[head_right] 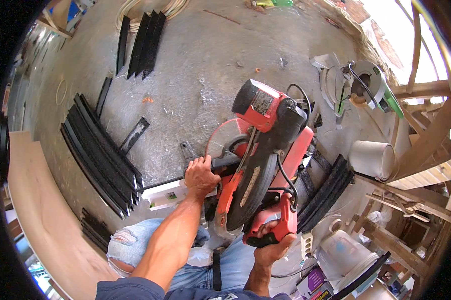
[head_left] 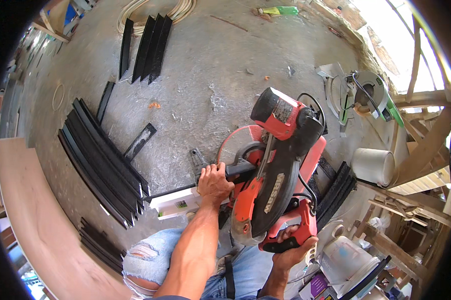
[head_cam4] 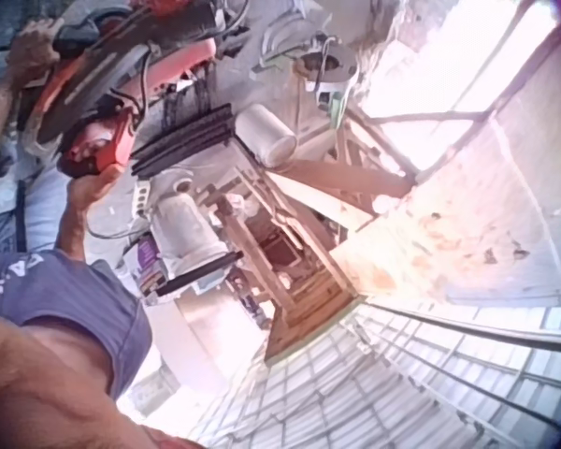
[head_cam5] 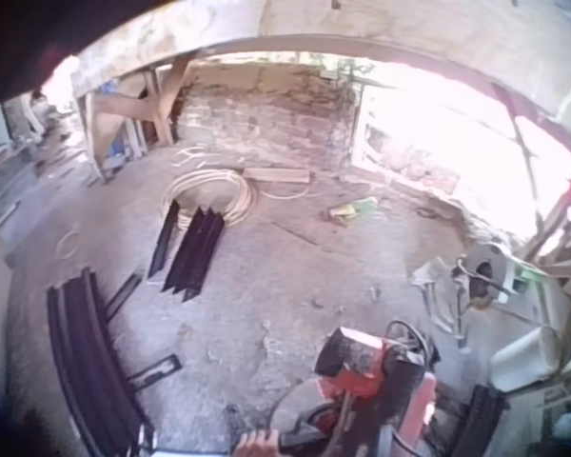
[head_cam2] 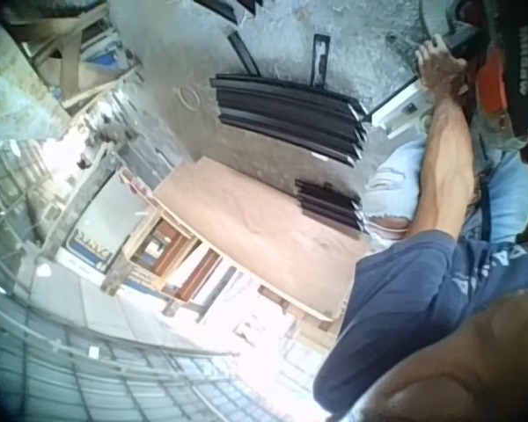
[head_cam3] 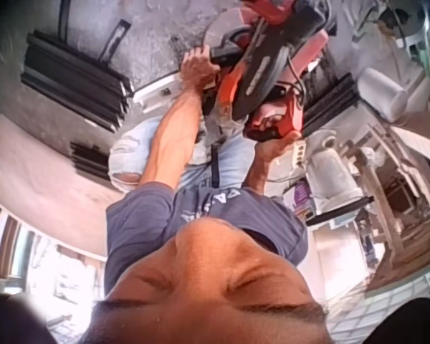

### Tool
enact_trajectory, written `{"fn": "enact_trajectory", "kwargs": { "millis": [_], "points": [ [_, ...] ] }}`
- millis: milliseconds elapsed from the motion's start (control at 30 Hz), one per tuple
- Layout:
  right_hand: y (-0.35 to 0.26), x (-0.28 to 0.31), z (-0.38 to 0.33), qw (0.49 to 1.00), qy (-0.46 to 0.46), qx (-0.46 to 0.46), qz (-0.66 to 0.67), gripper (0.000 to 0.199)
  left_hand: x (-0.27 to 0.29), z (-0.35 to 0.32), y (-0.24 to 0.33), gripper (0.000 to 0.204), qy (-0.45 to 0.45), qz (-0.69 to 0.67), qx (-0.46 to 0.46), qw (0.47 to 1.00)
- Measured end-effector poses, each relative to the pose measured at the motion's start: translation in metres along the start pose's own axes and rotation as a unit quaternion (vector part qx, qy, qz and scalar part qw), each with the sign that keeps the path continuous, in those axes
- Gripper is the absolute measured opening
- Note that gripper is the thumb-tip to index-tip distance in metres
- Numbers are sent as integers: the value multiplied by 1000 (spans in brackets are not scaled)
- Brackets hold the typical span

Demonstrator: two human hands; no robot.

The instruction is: The person operates a miter saw to cut a black wooden frame piece. They pick up the piece, align it on the saw bed, and press the saw handle down to make the cut.

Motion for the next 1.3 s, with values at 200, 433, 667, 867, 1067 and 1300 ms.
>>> {"fn": "enact_trajectory", "kwargs": {
  "millis": [200, 433, 667, 867, 1067, 1300],
  "points": [
    [4, 4, -2, 1000, 2, -1, -18, 76, 2, 1, -1, 41, -4, 8, -4, 1000],
    [4, 1, -2, 999, -22, 18, -18, 76, 4, 1, 3, 41, 4, 8, -6, 1000],
    [8, 3, -3, 999, -14, 32, -30, 76, 6, 3, 6, 53, -58, 21, 12, 998],
    [11, 2, -3, 998, -19, 39, -49, 78, 4, 2, 4, 53, -36, 26, 3, 999],
    [12, 1, -4, 997, -17, 44, -55, 80, 8, 2, 8, 43, -39, 25, -2, 999],
    [12, 1, -2, 996, -18, 51, -65, 80, 11, 2, 12, 42, -28, 29, 13, 999]
  ]
}}
Point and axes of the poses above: each hand's wrist, its own z-axis towards the middle knuckle, its own x-axis out of the back of the hand, y = z × x, the point moved 4 cm from there along z, towards the middle knuckle, and after that the axes turned 5 degrees about -z, right-handed, at the moved point
